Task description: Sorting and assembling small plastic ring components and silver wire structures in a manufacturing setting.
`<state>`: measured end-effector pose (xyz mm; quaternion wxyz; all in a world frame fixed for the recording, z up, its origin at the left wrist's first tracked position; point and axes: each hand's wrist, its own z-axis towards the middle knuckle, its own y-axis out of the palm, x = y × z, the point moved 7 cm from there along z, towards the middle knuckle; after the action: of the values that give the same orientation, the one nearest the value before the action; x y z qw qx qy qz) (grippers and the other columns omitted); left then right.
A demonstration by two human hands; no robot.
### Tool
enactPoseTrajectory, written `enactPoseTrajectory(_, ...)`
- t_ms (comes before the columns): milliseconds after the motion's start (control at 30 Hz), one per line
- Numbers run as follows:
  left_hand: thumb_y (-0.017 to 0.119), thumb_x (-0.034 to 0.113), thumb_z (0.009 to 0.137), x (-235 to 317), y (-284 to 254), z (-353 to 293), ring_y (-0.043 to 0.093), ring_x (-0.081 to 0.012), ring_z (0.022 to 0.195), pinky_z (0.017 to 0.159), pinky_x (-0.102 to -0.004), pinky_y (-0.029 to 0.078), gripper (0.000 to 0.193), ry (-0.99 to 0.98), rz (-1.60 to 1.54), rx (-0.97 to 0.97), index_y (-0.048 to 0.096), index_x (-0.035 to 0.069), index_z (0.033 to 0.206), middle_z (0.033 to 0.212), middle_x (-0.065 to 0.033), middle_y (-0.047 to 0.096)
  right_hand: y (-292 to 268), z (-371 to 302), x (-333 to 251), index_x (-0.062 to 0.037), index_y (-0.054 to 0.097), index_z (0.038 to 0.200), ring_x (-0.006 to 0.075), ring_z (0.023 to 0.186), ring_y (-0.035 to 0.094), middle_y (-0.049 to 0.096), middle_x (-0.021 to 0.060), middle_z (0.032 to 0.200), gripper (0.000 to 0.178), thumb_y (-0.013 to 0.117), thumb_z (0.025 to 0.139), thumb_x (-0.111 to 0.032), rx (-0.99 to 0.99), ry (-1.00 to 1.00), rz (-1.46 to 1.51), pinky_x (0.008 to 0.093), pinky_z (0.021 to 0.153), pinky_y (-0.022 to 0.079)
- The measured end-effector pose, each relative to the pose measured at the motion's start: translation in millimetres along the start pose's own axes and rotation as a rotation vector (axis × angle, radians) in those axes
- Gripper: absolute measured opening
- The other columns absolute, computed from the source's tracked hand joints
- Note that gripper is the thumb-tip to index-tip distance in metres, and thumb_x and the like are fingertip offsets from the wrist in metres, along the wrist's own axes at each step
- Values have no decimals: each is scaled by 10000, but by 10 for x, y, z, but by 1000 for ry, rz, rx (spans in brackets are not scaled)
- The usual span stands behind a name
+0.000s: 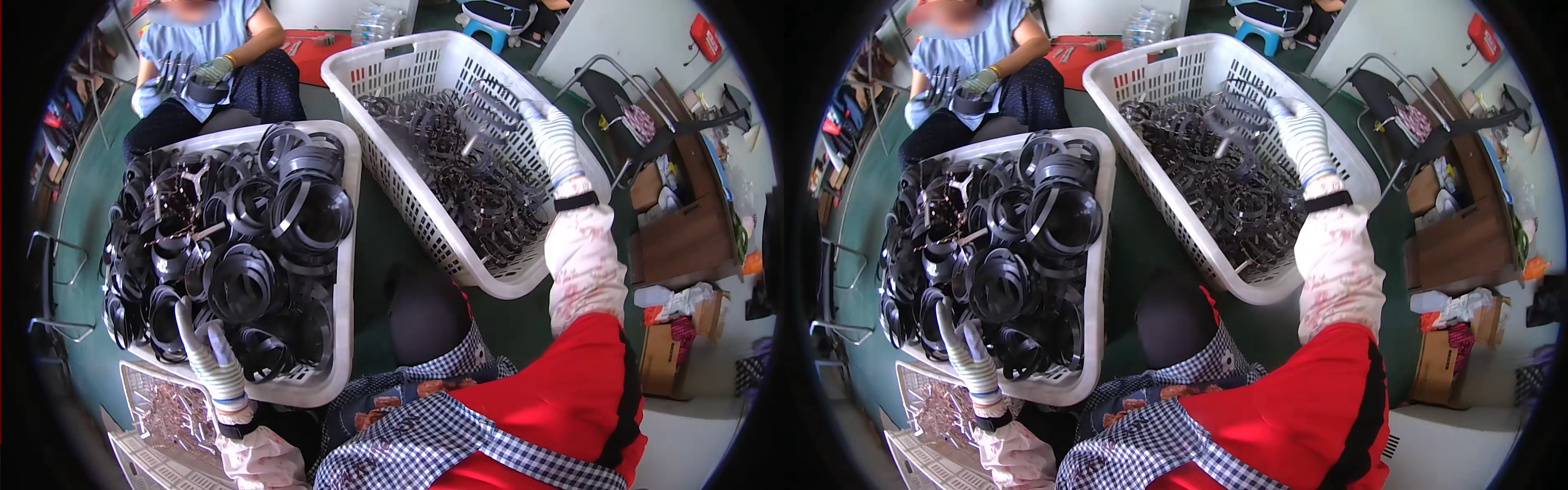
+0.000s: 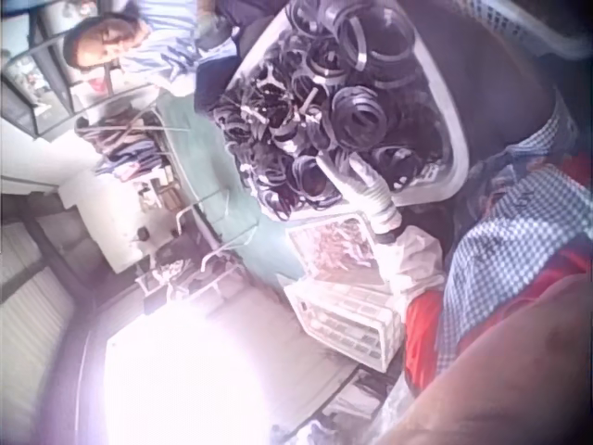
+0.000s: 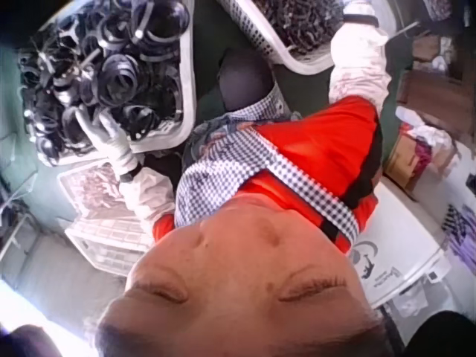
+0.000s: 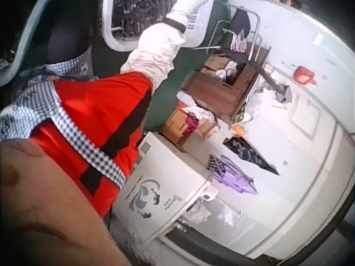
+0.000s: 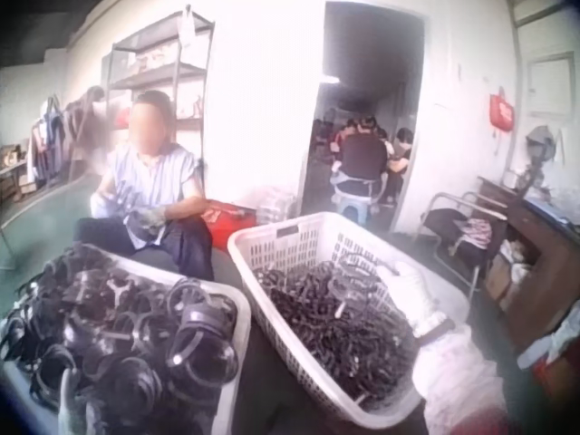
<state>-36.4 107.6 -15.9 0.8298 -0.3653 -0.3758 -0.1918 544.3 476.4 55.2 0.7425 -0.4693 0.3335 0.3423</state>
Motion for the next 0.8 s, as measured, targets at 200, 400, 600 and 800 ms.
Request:
enactPoseTrajectory(200, 462, 170, 1063, 46, 84, 110, 608, -158, 1001, 925, -317, 477, 624, 65, -15, 9, 204, 36, 1615, 1460, -201, 526, -339, 864, 2211, 6, 744, 1080, 310, 872, 687, 742, 186, 959, 596, 608, 927, -553, 282, 449, -1, 438, 825, 517)
enactPoseTrajectory(400, 437, 132, 1046, 199, 230, 249, 628, -188, 1051, 963, -330, 468, 618, -4, 99, 22, 209, 34, 1612, 1361, -249, 601, 240, 685, 2810, 48, 660, 1257, 397, 1242, 604, 636, 234, 1346, 869, 384, 958, -719, 271, 857, -314, 451, 1033, 460)
enactPoseTrajectory(600, 418, 116, 1034, 189, 296, 225, 626, -137, 898, 869, -280, 502, 625, -5, 132, -40, 196, 37, 1613, 1512, -242, 467, 298, 476, 3550, 29, 641, 1302, 383, 1329, 537, 586, 266, 1394, 858, 362, 964, -708, 187, 934, -599, 459, 1080, 425)
enactPoseTrajectory(800, 427, 87, 1060, 176, 455, 354, 637, -131, 957, 837, -264, 510, 576, 61, 146, -127, 233, 27, 1599, 1384, -206, 593, -435, 1134, 4187, 14, 658, 1279, 383, 1341, 539, 623, 261, 1347, 778, 369, 980, -644, -178, 486, -1084, 477, 1096, 420)
